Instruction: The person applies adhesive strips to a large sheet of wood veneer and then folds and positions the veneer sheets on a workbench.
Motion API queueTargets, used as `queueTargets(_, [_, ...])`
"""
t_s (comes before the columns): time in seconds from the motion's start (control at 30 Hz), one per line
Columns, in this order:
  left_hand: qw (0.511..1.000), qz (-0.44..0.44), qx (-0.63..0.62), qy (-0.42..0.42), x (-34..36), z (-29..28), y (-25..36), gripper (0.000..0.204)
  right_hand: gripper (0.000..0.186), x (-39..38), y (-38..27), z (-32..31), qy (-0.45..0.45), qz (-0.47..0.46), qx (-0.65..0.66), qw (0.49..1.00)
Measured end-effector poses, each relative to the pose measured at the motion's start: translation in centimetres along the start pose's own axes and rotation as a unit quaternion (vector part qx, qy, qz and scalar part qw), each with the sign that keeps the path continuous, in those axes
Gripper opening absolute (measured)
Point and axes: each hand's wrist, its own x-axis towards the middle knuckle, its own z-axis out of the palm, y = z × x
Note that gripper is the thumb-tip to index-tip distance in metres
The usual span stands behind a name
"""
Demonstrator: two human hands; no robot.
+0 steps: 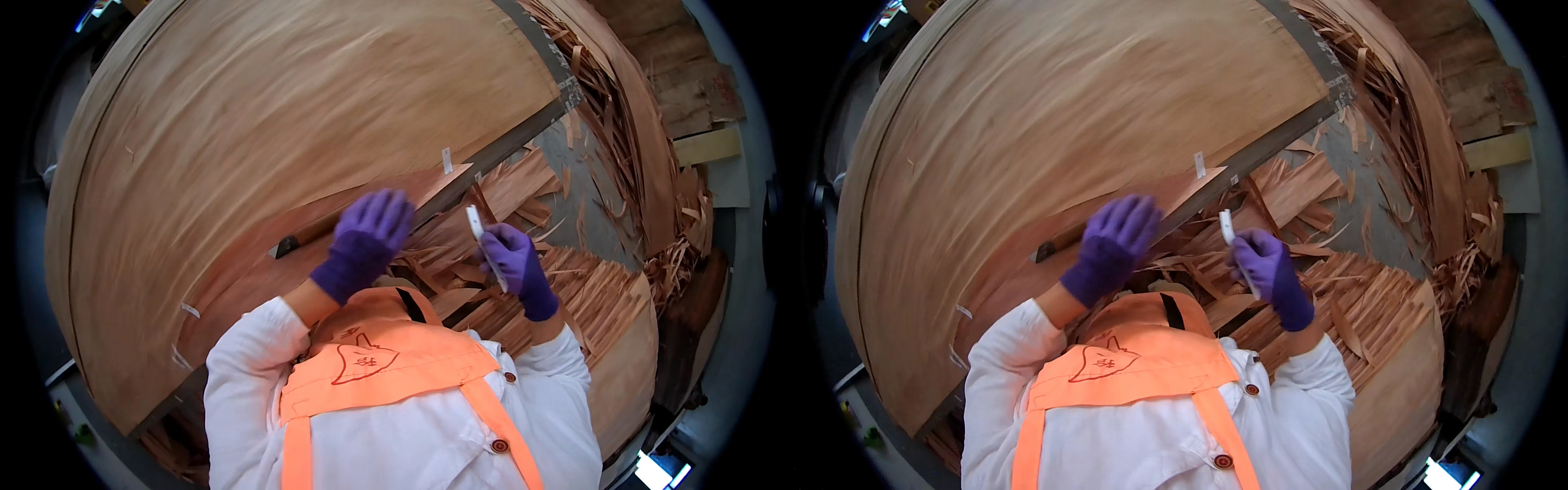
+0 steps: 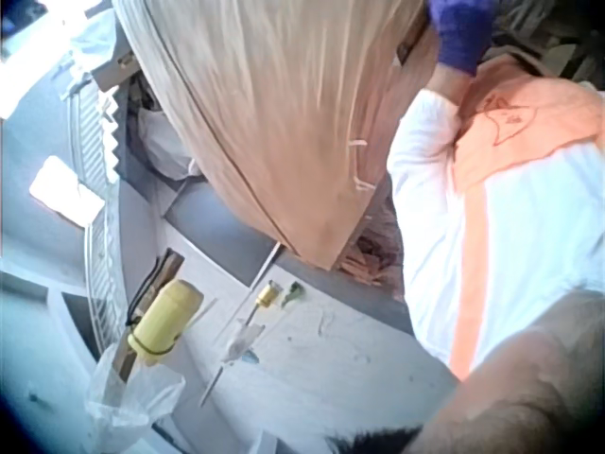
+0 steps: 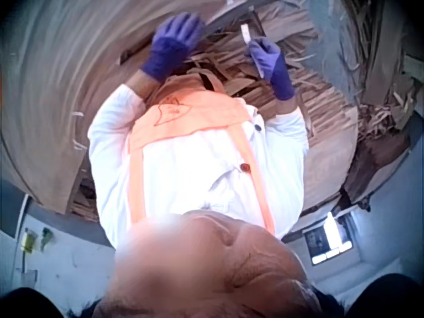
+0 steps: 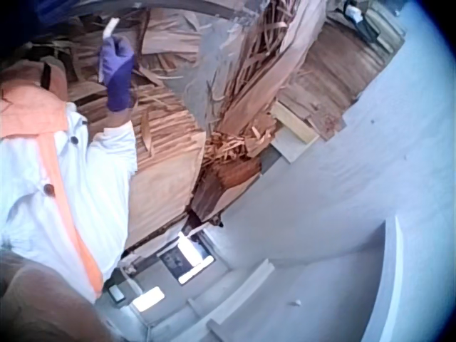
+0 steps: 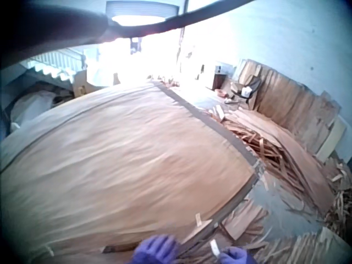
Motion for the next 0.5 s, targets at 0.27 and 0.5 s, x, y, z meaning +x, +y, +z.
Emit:
queueTargets(0.27, [0.998, -0.062, -0.021, -0.004, -3.0, -0.7, -3.2, 0.034, 0.021, 6.0, -4.6, 10.6, -0.116, -0.095, 0.083, 0.985])
queueTargets(0.5, [0.992, -0.109, -0.062, 0.01, -2.8, -0.4, -3.3, 0.041, 0.022, 6.9, -2.0, 11.9, -0.128, -0.008, 0.113, 0.985])
